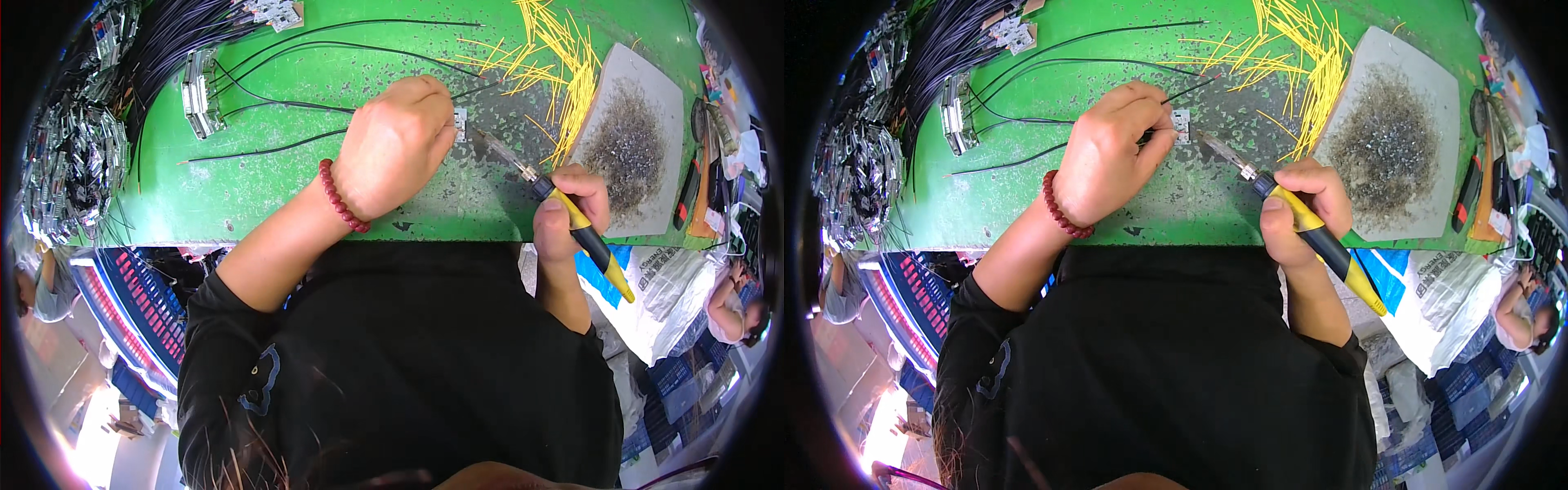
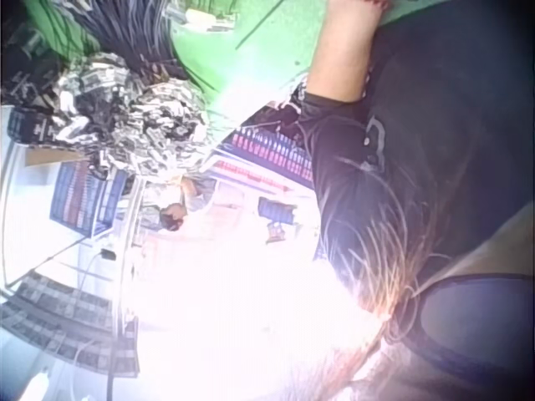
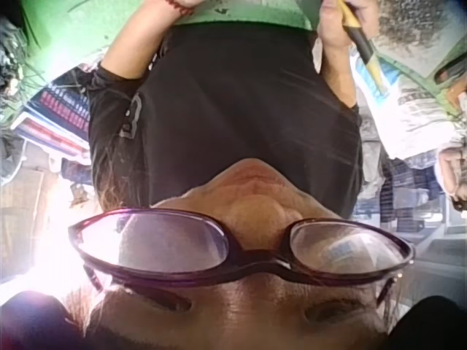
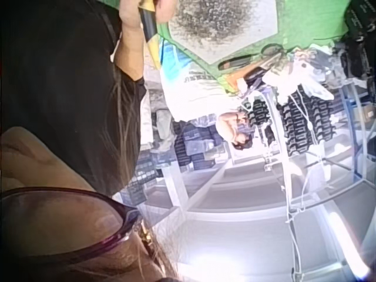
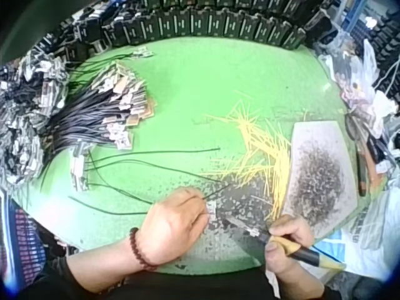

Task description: The person solders wires onto small circuit boards using a soldering iron, then places a plastic casing on the workbench and solders additional wire connections.

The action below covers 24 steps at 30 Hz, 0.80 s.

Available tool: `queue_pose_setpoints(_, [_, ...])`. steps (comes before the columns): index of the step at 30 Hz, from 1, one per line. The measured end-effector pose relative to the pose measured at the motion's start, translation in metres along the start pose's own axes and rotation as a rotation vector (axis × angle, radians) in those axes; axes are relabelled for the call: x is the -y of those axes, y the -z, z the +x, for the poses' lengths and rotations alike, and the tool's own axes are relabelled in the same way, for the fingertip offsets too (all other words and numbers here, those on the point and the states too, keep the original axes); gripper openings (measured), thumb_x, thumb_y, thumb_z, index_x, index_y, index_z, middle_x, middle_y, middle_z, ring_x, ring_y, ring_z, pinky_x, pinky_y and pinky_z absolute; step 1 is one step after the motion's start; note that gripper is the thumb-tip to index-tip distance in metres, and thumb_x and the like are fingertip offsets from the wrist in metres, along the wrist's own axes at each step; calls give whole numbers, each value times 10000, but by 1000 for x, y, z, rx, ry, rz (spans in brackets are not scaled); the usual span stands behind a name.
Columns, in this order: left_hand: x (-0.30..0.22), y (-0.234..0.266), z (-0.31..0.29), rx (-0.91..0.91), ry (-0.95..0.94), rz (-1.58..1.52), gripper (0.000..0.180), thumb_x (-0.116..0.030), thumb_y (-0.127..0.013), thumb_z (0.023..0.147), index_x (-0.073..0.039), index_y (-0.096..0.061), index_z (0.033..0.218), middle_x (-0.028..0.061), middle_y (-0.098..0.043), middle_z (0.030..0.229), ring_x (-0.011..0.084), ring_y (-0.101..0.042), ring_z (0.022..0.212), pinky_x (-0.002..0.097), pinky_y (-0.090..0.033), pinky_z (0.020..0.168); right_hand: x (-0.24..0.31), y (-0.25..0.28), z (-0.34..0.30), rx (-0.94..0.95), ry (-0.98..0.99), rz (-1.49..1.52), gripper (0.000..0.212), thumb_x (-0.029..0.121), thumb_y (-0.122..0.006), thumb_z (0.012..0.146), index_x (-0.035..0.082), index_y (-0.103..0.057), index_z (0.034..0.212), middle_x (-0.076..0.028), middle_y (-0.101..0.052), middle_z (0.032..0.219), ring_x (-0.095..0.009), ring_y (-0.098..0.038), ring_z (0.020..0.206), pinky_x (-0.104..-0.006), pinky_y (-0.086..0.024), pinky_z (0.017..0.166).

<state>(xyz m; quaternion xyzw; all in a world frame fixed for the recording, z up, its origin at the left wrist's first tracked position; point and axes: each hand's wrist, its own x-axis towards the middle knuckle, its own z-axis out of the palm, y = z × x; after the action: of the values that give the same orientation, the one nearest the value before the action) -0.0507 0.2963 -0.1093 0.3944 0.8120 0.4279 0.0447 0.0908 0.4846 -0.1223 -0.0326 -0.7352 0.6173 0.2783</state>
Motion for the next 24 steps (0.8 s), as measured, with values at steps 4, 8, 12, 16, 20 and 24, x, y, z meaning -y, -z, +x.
queue_pose_setpoints(4, [0,-1,0,-3,4,1,92,1,-686,758,17,-607,801,143,-642,924,308,-629,816,360,-526,710,1,1,1,13,-7,-20,211,106,-666,797,-7,-551,933,-91,-566,813,-119,-482,674,-251,-386,609])
queue_pose_setpoints(8, [1,-3,0,-25,-13,9,50,-23,-643,771,-4,-597,767,119,-630,896,326,-624,797,404,-542,670,4,1,2,31,-31,-45,213,115,-675,798,-11,-563,929,-83,-569,795,-119,-492,655,-251,-394,593])
queue_pose_setpoints(12, [1,-2,1,-20,-21,6,63,-4,-659,765,8,-599,778,134,-636,895,317,-628,794,379,-532,683,6,1,4,91,10,-91,198,78,-676,779,-11,-570,921,-85,-575,781,-118,-507,635,-247,-404,570])
queue_pose_setpoints(16, [0,-2,0,-13,-16,7,83,19,-671,761,21,-595,794,150,-639,900,312,-629,799,356,-520,701,12,-5,7,138,-4,-126,203,-4,-653,733,-10,-569,917,-91,-580,756,-112,-517,609,-238,-409,536])
queue_pose_setpoints(20, [2,-2,0,-18,-34,10,79,20,-667,764,22,-595,797,150,-639,899,312,-630,798,356,-520,700,7,-1,4,94,-2,-131,187,26,-656,757,-15,-567,916,-87,-574,756,-110,-500,610,-243,-401,549])
queue_pose_setpoints(24, [1,-1,1,-10,-30,9,79,16,-668,768,22,-594,796,147,-640,896,310,-630,797,356,-521,700,7,2,1,23,19,-112,186,50,-660,777,-11,-565,924,-70,-555,745,-99,-470,603,-242,-373,546])
